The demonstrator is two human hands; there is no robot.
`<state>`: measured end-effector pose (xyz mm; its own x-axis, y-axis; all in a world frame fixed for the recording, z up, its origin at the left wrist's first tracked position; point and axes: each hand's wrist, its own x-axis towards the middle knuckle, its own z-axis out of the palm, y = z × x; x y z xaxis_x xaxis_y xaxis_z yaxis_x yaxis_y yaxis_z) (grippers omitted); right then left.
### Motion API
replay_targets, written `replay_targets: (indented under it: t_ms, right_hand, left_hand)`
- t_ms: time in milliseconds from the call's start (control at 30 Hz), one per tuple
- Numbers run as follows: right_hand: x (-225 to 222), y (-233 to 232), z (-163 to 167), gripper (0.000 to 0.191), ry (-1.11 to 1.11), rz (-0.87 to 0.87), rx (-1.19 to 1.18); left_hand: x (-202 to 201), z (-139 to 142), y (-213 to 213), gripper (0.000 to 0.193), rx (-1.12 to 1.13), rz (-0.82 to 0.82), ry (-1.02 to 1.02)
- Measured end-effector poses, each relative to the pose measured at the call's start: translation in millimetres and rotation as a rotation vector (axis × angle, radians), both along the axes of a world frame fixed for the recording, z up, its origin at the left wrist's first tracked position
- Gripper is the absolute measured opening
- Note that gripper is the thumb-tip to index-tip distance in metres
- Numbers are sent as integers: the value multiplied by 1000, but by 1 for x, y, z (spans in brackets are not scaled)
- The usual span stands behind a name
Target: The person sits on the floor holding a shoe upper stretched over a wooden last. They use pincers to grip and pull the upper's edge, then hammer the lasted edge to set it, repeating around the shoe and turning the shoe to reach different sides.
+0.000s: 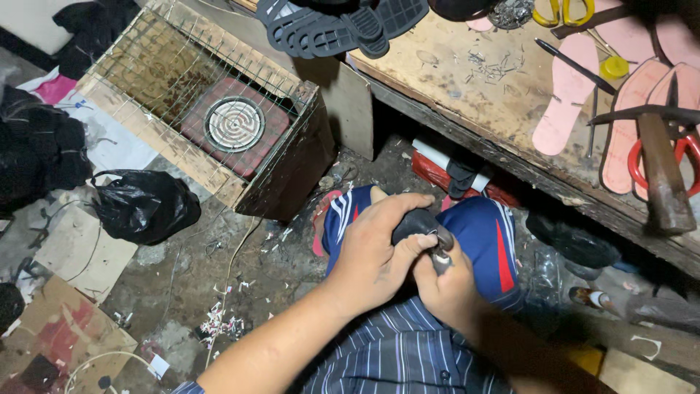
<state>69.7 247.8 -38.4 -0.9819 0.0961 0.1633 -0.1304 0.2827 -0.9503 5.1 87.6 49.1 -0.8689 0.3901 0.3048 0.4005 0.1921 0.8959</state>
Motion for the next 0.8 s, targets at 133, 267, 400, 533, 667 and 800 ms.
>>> replay_targets:
  t_ms: [133, 267, 400, 533, 667, 800]
  right_hand:
    - [-12, 19, -16, 25, -69, 61, -89]
    - [-14, 38, 10, 23, -525, 239, -499]
    - [-11, 41, 51, 40, -772, 468, -724]
    - [-13, 30, 69, 48, -745, 481, -367]
    - [-21, 18, 63, 47, -854, 466, -670]
    - [-22, 13, 58, 40, -858, 497, -964]
  left_hand:
    - [-8, 4, -3, 40, -46, -74, -23]
    - [-11, 6, -16, 41, -34, -118, 66]
    - [-18, 3, -27, 37, -27, 13, 88]
    - [-30, 1, -39, 31, 8, 72, -94]
    - [-29, 0, -39, 29, -43, 95, 93]
    - [-25, 3, -38, 30, -73, 95, 88]
